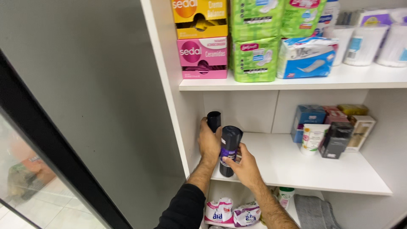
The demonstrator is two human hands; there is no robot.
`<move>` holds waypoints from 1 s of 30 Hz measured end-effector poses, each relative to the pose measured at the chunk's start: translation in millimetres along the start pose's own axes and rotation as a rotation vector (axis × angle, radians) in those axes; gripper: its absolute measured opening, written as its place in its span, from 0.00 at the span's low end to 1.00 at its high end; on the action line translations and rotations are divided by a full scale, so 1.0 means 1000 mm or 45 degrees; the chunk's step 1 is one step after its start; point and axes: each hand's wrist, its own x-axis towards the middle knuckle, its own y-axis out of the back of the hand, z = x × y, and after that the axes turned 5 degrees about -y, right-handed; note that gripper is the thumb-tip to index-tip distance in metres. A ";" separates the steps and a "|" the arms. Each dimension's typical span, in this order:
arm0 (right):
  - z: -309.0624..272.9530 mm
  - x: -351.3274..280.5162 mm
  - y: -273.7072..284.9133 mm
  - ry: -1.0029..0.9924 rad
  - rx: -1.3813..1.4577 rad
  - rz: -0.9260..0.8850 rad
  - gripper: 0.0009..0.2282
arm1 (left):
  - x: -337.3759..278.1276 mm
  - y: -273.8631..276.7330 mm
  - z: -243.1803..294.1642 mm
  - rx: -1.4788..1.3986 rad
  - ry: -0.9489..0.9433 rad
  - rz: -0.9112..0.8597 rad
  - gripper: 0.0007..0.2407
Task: The person stocks a white shelf by taking various health and beauty products, such as boxed perfumes, creams, and deodorant sprays, from a cardboard box and placing them onto the shelf.
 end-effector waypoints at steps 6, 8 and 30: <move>0.002 0.021 -0.009 -0.029 -0.006 -0.013 0.30 | 0.029 0.018 0.024 0.107 -0.075 -0.133 0.35; 0.004 0.028 -0.013 -0.079 0.020 -0.033 0.30 | 0.061 -0.002 0.003 0.172 -0.033 -0.189 0.29; -0.030 0.061 -0.061 0.066 -0.333 0.105 0.30 | 0.123 0.004 0.063 0.679 -0.140 -0.587 0.13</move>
